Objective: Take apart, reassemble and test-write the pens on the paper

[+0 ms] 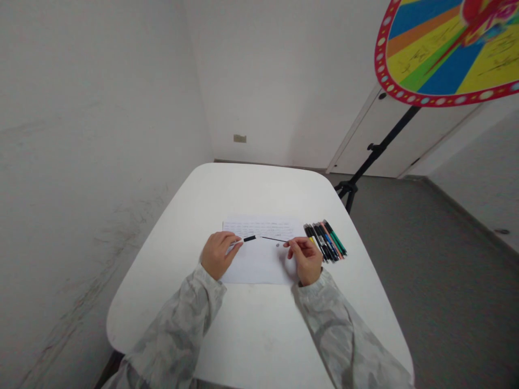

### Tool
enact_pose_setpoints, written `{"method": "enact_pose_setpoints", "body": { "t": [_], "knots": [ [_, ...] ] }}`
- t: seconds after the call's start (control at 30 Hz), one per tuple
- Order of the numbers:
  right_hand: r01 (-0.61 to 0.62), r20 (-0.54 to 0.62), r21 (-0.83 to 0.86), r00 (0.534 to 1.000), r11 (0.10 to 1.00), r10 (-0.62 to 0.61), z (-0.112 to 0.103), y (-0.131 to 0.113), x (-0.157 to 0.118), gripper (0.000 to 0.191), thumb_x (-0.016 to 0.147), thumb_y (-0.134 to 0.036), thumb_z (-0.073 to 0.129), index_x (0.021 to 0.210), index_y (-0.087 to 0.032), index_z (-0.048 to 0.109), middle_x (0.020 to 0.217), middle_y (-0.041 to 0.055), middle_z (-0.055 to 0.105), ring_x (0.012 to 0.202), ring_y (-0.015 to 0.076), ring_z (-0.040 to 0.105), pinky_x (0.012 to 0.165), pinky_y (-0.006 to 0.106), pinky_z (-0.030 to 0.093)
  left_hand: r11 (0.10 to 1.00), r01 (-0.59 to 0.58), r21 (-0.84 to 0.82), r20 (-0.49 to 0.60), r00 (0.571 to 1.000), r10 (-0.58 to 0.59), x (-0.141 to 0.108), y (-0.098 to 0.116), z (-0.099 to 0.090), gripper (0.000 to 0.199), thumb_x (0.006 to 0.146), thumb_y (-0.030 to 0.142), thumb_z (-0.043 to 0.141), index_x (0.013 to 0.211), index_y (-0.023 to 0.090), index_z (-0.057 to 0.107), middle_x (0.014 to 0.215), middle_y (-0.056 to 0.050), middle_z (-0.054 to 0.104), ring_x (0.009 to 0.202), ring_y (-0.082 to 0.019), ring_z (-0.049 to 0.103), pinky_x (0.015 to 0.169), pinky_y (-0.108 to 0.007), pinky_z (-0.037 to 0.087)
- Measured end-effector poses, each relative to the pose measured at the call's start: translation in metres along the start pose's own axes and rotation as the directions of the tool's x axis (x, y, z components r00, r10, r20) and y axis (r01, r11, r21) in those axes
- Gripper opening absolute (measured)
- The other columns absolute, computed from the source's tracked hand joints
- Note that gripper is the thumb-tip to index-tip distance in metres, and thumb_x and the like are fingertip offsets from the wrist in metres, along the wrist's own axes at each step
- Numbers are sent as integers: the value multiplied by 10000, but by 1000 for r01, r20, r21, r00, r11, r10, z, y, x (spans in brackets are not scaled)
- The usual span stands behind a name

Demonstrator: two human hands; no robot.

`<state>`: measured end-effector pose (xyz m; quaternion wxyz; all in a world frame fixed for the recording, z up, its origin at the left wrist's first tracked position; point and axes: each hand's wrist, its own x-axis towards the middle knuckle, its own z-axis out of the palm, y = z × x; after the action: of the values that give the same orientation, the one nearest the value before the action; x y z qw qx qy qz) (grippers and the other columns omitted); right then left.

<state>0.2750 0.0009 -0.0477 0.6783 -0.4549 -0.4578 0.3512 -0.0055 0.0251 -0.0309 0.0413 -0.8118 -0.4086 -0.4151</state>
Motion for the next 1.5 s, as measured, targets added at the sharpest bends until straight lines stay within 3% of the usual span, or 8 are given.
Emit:
{"method": "enact_pose_setpoints", "body": {
  "t": [0.6,0.77,1.13,1.5],
  "knots": [
    [24,49,-63,999,998,-20,-3,2,-3,232,931,-412,786,875,-200,710,803,50,790,524,134,602,537,292,522,998,19,53,-35,999,-17,3,2,-3,116,1073,308,634,1097,210,691,1031,-65,751,962,-217,707,878,-385,533],
    [46,-20,-63,999,997,-47,-2,1,-3,228,935,-410,785,887,-199,712,801,49,791,504,131,592,538,294,518,999,34,40,1,999,-34,1,0,0,127,1076,311,624,1111,215,700,1047,-64,754,993,-213,717,892,-385,543],
    [39,13,-41,999,998,-38,0,-3,-2,231,923,-403,793,853,-201,707,784,48,794,498,125,585,518,282,504,999,-16,38,-11,1000,16,1,1,-1,99,1063,282,654,1100,201,695,1028,-61,747,975,-207,715,882,-370,544],
    [-10,-25,-30,1000,999,9,1,-3,2,274,912,-460,798,885,-202,707,783,52,795,493,128,589,492,284,501,998,-62,23,-11,998,62,0,0,-1,98,1060,281,659,1097,217,724,1033,-60,767,974,-205,723,883,-375,566]
  ]
}}
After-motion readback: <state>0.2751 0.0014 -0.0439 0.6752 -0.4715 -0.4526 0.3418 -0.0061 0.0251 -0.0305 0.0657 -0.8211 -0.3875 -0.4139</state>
